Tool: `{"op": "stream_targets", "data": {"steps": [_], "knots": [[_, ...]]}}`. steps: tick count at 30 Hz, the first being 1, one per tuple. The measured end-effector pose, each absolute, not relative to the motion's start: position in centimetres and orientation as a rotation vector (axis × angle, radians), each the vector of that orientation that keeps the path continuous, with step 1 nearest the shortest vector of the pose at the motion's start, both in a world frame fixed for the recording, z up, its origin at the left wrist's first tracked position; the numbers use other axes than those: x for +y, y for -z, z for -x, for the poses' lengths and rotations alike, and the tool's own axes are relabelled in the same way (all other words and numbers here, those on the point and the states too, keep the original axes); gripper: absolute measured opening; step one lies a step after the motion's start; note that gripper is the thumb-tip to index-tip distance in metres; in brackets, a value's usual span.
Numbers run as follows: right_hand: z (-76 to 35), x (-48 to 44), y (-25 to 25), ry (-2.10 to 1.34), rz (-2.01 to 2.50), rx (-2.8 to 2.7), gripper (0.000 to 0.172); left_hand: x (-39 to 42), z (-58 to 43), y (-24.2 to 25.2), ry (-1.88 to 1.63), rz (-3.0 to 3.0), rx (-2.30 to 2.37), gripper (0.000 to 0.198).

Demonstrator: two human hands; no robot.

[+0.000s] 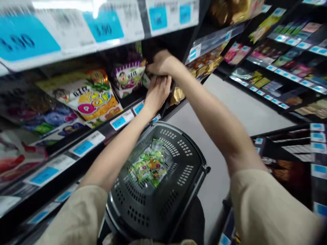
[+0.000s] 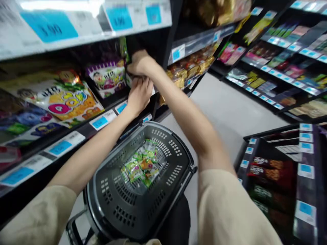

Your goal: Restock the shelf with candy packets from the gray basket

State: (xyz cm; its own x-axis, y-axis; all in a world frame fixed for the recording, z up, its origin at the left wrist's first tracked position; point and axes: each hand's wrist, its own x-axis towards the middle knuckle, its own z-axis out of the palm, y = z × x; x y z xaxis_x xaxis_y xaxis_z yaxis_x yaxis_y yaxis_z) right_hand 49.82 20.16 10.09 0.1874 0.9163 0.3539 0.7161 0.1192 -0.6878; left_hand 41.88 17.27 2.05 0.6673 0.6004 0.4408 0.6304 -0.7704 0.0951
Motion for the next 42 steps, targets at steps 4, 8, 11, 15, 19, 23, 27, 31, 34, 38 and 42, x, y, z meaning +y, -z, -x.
{"op": "stream_targets", "data": {"steps": [4,8,11,15,19,23,27,31,34,38,42], "knots": [[-52.0,10.7,-8.8,0.038,1.594,-1.876,0.026,16.9,-41.8,-2.6,0.677,2.794,-1.079,0.059],[-53.0,2.6,1.5,-0.242,1.506,-2.345,0.019,16.6,-41.8,-2.9,0.626,2.747,-1.119,0.061],[-51.8,0.2,12.0,-0.779,1.797,-2.836,0.021,16.7,-41.9,-2.7,0.607,2.745,-1.098,0.064],[-48.7,-0.6,22.1,-0.989,2.088,-2.952,0.043,17.0,-41.9,-2.2,0.658,2.679,-1.028,0.064],[-46.9,-1.5,27.1,-0.862,2.141,-2.908,0.053,17.2,-42.0,-1.8,0.644,2.628,-0.990,0.068],[-47.3,-2.1,29.2,-0.868,2.126,-2.824,0.044,17.5,-42.2,-1.7,0.640,2.624,-0.975,0.068],[-48.8,-1.2,28.4,-0.963,2.133,-2.675,0.026,17.5,-42.2,-1.6,0.684,2.667,-0.981,0.068],[-51.0,0.1,24.9,-0.950,2.103,-2.489,0.019,17.6,-42.2,-1.5,0.733,2.727,-0.969,0.072],[-52.5,-1.0,21.1,-0.928,1.993,-2.154,0.024,17.4,-41.9,-1.7,0.765,2.744,-0.962,0.072],[-52.7,-4.7,15.4,-1.038,1.662,-1.241,0.038,16.3,-41.2,-2.6,0.838,2.778,-0.839,0.069],[-52.0,-7.1,9.8,-0.819,1.589,-0.873,0.049,13.2,-40.7,-3.5,0.980,3.006,-0.690,0.051]]}}
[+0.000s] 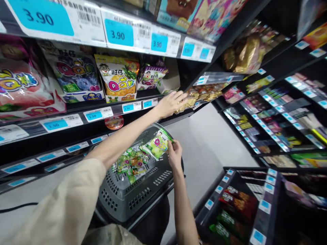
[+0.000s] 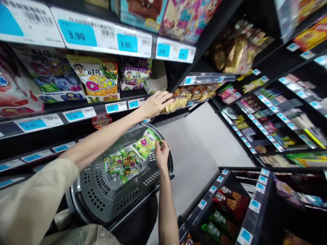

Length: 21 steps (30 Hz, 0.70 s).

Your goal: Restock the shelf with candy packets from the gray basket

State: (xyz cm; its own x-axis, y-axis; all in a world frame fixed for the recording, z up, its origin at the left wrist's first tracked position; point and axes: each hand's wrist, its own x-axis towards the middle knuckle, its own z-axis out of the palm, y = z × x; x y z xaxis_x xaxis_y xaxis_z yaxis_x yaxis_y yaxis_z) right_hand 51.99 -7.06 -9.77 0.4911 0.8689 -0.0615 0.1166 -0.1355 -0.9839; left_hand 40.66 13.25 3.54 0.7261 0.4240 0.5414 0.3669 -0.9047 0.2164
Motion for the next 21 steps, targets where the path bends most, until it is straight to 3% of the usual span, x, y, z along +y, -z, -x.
{"op": "stream_targets", "data": {"steps": [2,6,13,16,18,21], "knots": [[-52.2,-7.0,7.5,-0.659,1.574,-0.817,0.049,11.1,-40.3,-3.3,-0.818,-2.563,0.615,0.043],[-53.3,-5.9,4.3,-0.447,1.465,-0.717,0.050,7.0,-38.9,-1.0,-0.463,-1.999,0.475,0.055],[-54.2,-4.7,1.8,-0.298,1.359,-0.695,0.048,4.0,-36.7,0.7,-0.439,-1.612,0.382,0.051],[-53.5,-4.1,1.7,-0.264,1.349,-0.574,0.058,4.0,-36.6,-1.0,-0.540,-1.813,0.572,0.046],[-52.8,-3.8,1.8,-0.299,1.399,-0.575,0.074,4.2,-37.0,-1.9,-0.658,-2.004,0.775,0.043],[-51.5,-3.3,1.7,-0.540,1.423,-0.663,0.091,4.3,-37.8,-2.1,-0.773,-2.148,0.894,0.046]]}}
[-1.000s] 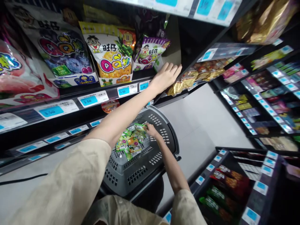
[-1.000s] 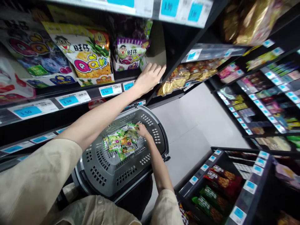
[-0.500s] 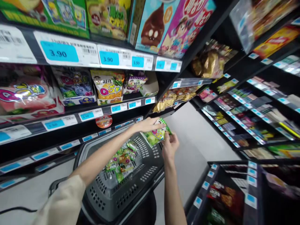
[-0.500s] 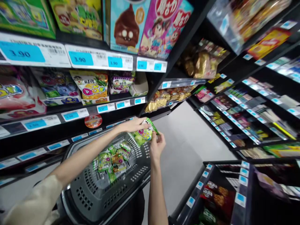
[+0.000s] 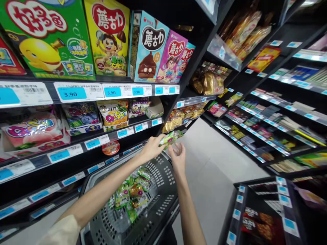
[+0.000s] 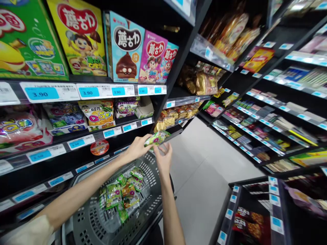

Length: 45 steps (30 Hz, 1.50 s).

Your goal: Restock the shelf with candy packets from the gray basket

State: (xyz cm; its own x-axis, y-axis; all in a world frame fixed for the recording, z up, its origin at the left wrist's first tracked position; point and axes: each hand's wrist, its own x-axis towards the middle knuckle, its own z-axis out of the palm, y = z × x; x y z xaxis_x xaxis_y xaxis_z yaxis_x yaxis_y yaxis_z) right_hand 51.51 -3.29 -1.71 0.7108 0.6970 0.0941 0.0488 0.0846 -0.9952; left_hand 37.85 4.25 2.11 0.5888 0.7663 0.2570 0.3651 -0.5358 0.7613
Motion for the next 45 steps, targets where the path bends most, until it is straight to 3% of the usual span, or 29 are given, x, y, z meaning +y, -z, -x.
{"op": "stream_targets", "data": {"steps": [3,7,11,17,22,28,35,38,45], "knots": [[-50.9,-2.6,0.9,-0.750,1.329,-0.755,0.079,4.5,-38.4,-2.1,-0.756,-2.273,0.765,0.060],[-51.5,-2.1,-0.8,-0.727,1.250,-0.761,0.068,6.0,-37.6,-4.0,-0.678,-2.328,0.452,0.070],[-52.3,-2.1,-1.8,-0.788,1.184,-0.747,0.062,8.6,-36.5,-6.6,-0.505,-2.326,0.215,0.056],[-52.2,-0.2,-4.1,-0.830,1.059,-0.820,0.050,12.3,-37.5,-6.2,-0.890,-2.859,0.754,0.049],[-51.7,4.4,-6.5,-0.671,1.011,-0.980,0.059,15.4,-38.1,-4.4,-0.791,-3.216,1.032,0.059],[-51.4,11.6,-6.8,-0.434,1.070,-1.162,0.076,16.9,-38.0,-3.9,-0.620,-3.272,0.971,0.045],[-51.7,18.2,-8.1,-0.316,1.314,-1.251,0.077,16.7,-38.2,-4.1,-0.670,-3.276,1.035,0.043],[-52.3,20.6,-8.5,-0.210,1.481,-1.395,0.067,16.7,-38.1,-4.1,-0.693,-3.286,1.050,0.042],[-51.0,26.9,-7.7,-0.094,1.795,-1.717,0.025,16.8,-38.0,-4.2,-0.665,-3.256,1.037,0.045]]}}
